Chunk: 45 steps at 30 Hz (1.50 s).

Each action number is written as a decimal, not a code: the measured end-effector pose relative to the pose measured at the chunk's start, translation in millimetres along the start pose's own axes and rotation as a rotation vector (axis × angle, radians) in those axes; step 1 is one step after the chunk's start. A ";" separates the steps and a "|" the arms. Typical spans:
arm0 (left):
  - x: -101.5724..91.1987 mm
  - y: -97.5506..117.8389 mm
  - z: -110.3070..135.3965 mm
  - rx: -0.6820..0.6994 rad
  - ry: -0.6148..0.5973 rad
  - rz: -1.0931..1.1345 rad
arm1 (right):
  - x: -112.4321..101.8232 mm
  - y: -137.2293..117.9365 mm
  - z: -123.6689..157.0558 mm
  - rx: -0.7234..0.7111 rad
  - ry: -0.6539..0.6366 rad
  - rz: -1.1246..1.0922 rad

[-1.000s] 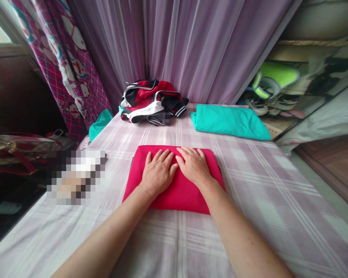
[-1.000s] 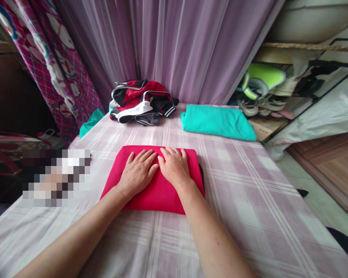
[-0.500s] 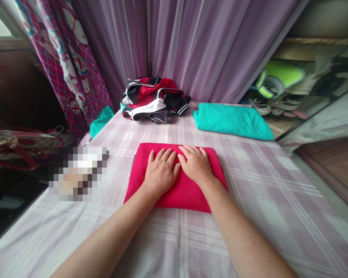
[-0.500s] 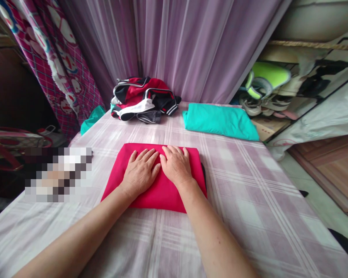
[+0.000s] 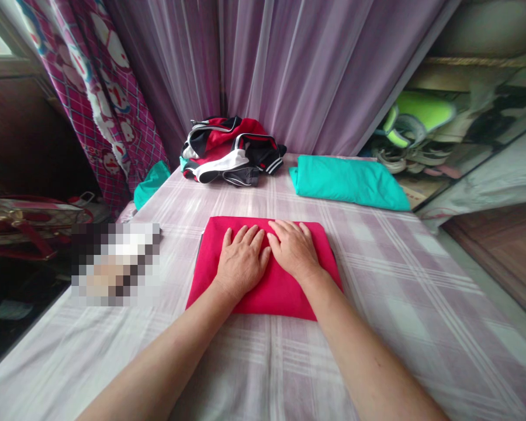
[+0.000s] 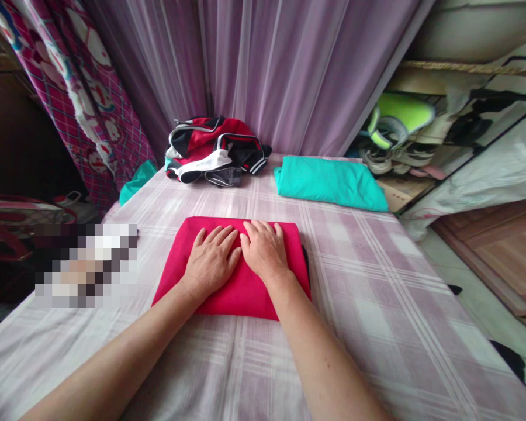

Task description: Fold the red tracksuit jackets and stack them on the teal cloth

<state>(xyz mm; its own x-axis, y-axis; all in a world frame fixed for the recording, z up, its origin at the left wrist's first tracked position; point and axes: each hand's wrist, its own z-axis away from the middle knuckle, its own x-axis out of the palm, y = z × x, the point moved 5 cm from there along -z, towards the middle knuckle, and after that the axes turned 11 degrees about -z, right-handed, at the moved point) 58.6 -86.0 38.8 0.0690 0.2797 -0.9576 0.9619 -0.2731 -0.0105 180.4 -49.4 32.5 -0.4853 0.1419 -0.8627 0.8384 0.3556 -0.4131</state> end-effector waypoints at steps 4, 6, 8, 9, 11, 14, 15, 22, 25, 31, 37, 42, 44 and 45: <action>1.9 -0.5 -0.5 -0.002 0.013 0.009 | -0.2 -1.1 0.4 0.005 0.017 -0.010; 2.2 -0.7 -0.8 -0.009 0.015 0.012 | -0.3 -1.9 0.3 0.008 0.024 -0.013; 2.2 -0.7 -1.0 -0.013 0.022 0.012 | -0.5 -2.3 -0.3 0.009 0.028 -0.013; 2.2 -0.6 -1.0 -0.013 0.028 0.012 | -0.6 -2.3 -0.9 0.009 0.029 -0.012; 2.5 -0.3 -0.8 -0.010 0.041 0.013 | -1.1 -2.2 -2.0 0.012 0.031 -0.007; 3.3 -0.5 -0.3 -0.012 0.060 0.016 | -1.9 -4.8 0.1 0.019 0.031 0.011; 3.5 -0.9 -0.1 -0.016 0.065 0.018 | -2.1 -7.0 3.2 0.027 0.031 0.023; 3.4 -1.7 -1.0 -0.029 0.044 0.024 | -1.8 -30.4 59.2 0.071 0.074 0.076; 1.1 -2.2 -0.2 -0.024 0.028 0.021 | -6.8 -24.4 79.0 0.068 0.088 0.094; -3.4 -27.9 23.4 -0.041 -0.008 -0.025 | -23.1 22.7 105.8 0.213 0.121 0.147; 4.2 -83.1 78.1 -0.350 -0.113 0.010 | -37.5 61.0 136.0 0.402 0.159 0.173; 4.6 -99.3 111.0 -0.505 -0.125 -0.038 | -40.8 69.9 147.2 0.466 0.165 0.191; 3.0 -100.1 114.0 -0.532 -0.124 -0.009 | -37.4 70.8 146.7 0.411 0.211 0.195; 2.2 -100.4 114.1 -0.552 -0.128 0.019 | -35.0 71.8 145.7 0.380 0.232 0.195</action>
<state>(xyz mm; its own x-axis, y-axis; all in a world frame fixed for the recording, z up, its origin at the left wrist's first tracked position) -68.0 -163.0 4.9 0.0876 0.1565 -0.9838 0.9589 0.2544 0.1259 293.7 -163.4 -9.5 -0.3163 0.3903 -0.8647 0.9295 -0.0546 -0.3646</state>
